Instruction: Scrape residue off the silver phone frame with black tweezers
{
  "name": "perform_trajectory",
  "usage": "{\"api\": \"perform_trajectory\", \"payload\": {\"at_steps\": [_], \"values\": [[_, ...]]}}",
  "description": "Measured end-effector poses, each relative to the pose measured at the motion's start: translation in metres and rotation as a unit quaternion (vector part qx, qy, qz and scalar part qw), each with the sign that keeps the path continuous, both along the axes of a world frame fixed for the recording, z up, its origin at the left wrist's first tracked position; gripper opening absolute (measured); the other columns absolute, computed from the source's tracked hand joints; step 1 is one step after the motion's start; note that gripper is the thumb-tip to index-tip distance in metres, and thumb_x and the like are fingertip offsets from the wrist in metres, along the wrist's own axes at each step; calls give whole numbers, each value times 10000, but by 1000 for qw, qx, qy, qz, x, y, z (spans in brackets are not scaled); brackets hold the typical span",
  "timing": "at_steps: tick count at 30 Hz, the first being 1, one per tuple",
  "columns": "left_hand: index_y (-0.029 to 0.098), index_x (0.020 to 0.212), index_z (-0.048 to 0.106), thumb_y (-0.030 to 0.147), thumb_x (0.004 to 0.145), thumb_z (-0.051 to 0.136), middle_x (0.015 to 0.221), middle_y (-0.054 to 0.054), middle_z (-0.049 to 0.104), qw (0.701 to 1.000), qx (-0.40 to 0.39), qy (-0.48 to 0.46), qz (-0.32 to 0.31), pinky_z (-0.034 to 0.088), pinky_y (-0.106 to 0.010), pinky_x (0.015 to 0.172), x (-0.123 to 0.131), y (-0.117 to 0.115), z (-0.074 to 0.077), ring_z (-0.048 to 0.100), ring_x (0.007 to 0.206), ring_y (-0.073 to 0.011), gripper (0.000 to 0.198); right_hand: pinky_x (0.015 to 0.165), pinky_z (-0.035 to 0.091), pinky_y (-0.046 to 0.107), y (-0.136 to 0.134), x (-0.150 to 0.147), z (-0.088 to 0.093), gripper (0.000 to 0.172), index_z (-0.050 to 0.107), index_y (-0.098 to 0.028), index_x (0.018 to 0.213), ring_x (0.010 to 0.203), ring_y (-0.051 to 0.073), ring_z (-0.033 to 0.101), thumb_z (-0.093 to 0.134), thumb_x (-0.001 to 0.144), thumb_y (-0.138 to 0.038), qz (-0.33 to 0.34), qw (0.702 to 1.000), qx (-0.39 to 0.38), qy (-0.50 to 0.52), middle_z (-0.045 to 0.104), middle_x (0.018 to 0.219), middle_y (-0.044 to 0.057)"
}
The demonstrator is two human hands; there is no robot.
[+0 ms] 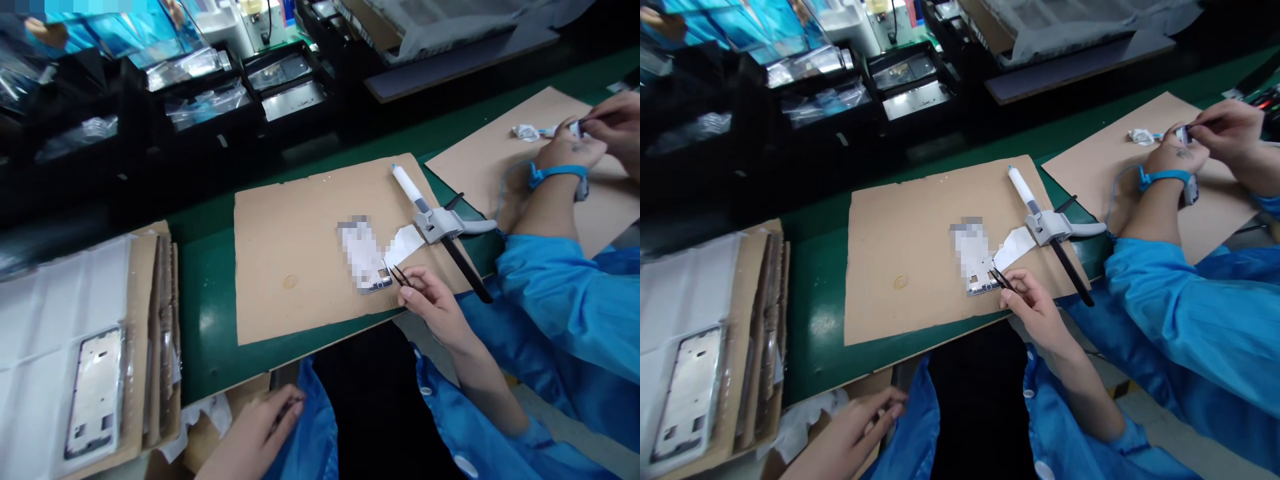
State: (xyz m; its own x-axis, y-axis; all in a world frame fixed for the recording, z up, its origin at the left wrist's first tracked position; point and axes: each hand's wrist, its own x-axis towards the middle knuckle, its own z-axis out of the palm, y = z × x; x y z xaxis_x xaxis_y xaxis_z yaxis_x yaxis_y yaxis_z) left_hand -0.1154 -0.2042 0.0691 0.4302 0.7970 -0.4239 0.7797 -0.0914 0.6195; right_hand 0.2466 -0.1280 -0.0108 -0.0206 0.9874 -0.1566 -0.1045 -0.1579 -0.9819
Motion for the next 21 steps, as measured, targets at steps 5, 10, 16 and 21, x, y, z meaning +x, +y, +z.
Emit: {"api": "perform_trajectory", "payload": {"at_steps": [5,10,16,21], "values": [[277,1299,740,494,1228,512,1216,-26,842,990,56,-127,33,686,-331,954,47,65,8,816,1032,-187,322,691,546,216,-5,-19,4,491,621,-225,1237,736,117,677,760,1065,-664,39,999,20,-7,721,845,5],[215,1571,647,422,1223,534,1652,-171,671,960,273,-29,-53,599,-537,1272,116,136,-36,673,1528,-318,421,938,671,283,-5,-20,2,405,734,-246,1279,1002,167,789,779,1072,-591,-17,996,65,-66,804,1093,59],[253,1641,639,502,1220,539,1848,-150,489,929,313,88,-176,407,-643,1429,130,157,-63,425,1759,-378,499,638,503,235,7,7,-2,436,792,-241,1324,695,119,575,794,1056,-585,-92,977,88,-168,643,800,2],[126,1417,717,569,1204,560,1552,-209,738,918,354,43,-172,510,-549,1361,104,154,-58,642,1572,-358,515,617,439,217,18,17,-1,317,793,-218,1155,720,93,578,833,1026,-505,-123,967,112,-192,709,942,32]]}}
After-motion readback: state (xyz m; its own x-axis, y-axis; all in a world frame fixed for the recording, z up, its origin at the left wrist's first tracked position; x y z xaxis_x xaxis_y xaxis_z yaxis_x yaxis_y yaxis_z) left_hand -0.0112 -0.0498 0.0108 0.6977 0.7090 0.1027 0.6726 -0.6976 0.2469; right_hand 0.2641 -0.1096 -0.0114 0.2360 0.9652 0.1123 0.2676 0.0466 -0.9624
